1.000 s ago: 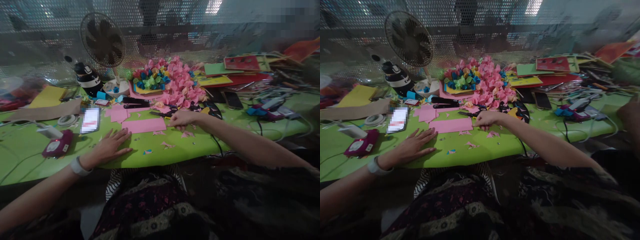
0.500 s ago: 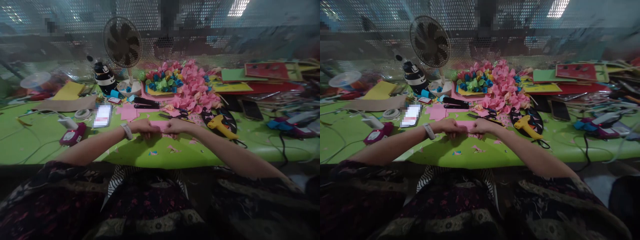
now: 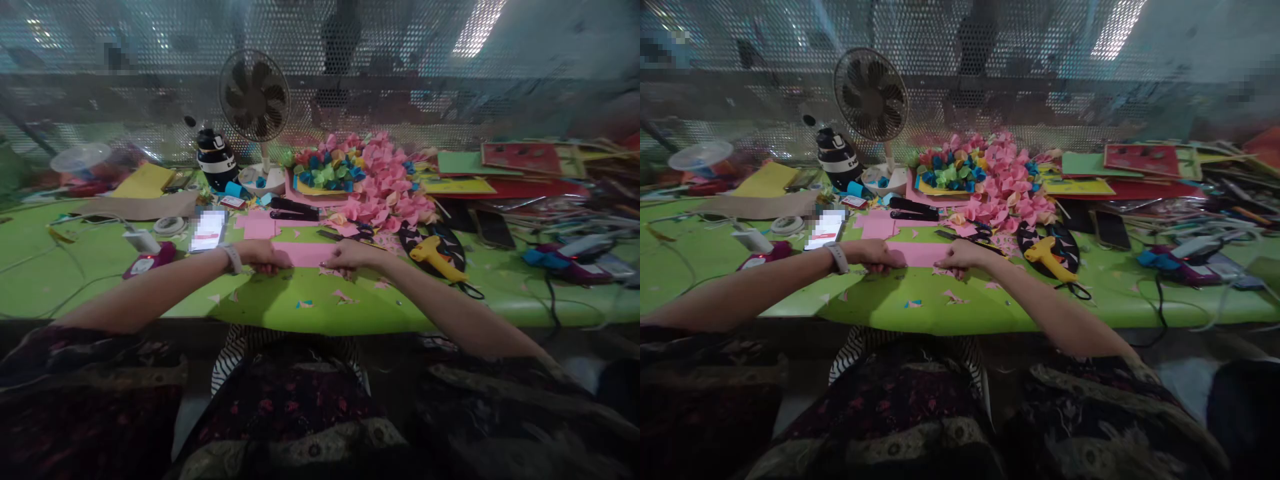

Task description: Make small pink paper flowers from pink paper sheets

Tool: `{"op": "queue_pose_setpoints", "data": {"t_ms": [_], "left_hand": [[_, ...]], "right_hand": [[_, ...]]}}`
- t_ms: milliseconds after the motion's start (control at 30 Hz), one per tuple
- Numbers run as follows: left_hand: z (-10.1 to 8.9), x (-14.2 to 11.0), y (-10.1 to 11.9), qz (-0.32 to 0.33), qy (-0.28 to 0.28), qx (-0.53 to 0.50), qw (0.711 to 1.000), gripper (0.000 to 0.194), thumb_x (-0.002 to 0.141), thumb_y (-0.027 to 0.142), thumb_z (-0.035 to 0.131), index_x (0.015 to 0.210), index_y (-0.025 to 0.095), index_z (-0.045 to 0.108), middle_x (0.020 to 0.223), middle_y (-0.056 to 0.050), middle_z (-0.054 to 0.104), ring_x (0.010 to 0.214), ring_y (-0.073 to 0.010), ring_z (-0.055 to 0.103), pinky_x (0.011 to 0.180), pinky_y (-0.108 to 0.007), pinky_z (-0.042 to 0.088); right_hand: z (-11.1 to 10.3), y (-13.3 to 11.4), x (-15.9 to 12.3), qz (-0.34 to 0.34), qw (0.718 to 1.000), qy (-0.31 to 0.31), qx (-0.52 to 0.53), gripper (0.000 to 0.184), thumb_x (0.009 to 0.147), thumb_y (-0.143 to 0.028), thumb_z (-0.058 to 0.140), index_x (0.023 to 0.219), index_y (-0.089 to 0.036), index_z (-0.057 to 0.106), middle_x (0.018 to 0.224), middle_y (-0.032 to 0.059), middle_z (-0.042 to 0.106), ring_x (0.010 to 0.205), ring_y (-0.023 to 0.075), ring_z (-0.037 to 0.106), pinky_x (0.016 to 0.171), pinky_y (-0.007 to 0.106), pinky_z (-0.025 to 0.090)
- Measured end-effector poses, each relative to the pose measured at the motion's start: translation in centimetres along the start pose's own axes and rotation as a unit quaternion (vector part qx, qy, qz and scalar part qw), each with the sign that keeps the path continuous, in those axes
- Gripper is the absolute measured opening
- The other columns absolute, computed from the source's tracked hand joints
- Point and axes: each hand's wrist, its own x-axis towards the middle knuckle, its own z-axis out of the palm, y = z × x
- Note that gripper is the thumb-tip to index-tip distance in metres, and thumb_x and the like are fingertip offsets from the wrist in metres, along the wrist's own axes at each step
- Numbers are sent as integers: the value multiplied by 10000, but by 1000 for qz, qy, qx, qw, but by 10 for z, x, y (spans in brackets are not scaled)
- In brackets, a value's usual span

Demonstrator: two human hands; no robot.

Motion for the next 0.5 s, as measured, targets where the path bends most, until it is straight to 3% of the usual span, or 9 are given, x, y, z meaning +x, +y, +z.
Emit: {"op": "queue_pose_setpoints", "data": {"t_ms": [200, 333, 433, 500], "left_hand": [[-29, -22, -64, -43, 19, -12, 999, 623, 544, 762, 781, 521, 153, 654, 434, -45, 509, 376, -87, 374, 392, -238, 252], [-45, -47, -91, -77, 40, -24, 996, 615, 591, 752, 763, 514, 155, 635, 411, -26, 497, 382, -83, 393, 397, -223, 269], [-48, -60, -98, -36, 157, -31, 987, 594, 678, 724, 715, 568, 144, 647, 423, -13, 542, 410, -90, 463, 436, -218, 349], [-41, -61, -91, 25, 241, -51, 969, 555, 765, 696, 651, 684, 147, 673, 523, -30, 644, 491, -130, 572, 496, -250, 449]], "right_hand": [[0, 6, 6, -16, 1000, 6, -13, 422, 793, -493, 755, 589, -162, 590, 482, 1, 601, 440, 105, 580, 495, 225, 502], [-4, 2, 4, -26, 999, -8, -26, 392, 791, -472, 753, 599, -166, 602, 491, -4, 612, 445, 109, 578, 520, 241, 503], [0, -8, 10, -44, 998, -27, -38, 374, 785, -454, 755, 603, -165, 603, 496, -7, 610, 459, 108, 573, 528, 238, 492], [7, -21, 17, -67, 996, -28, -57, 368, 800, -435, 739, 601, -163, 593, 504, -5, 609, 471, 107, 575, 527, 229, 476]]}}
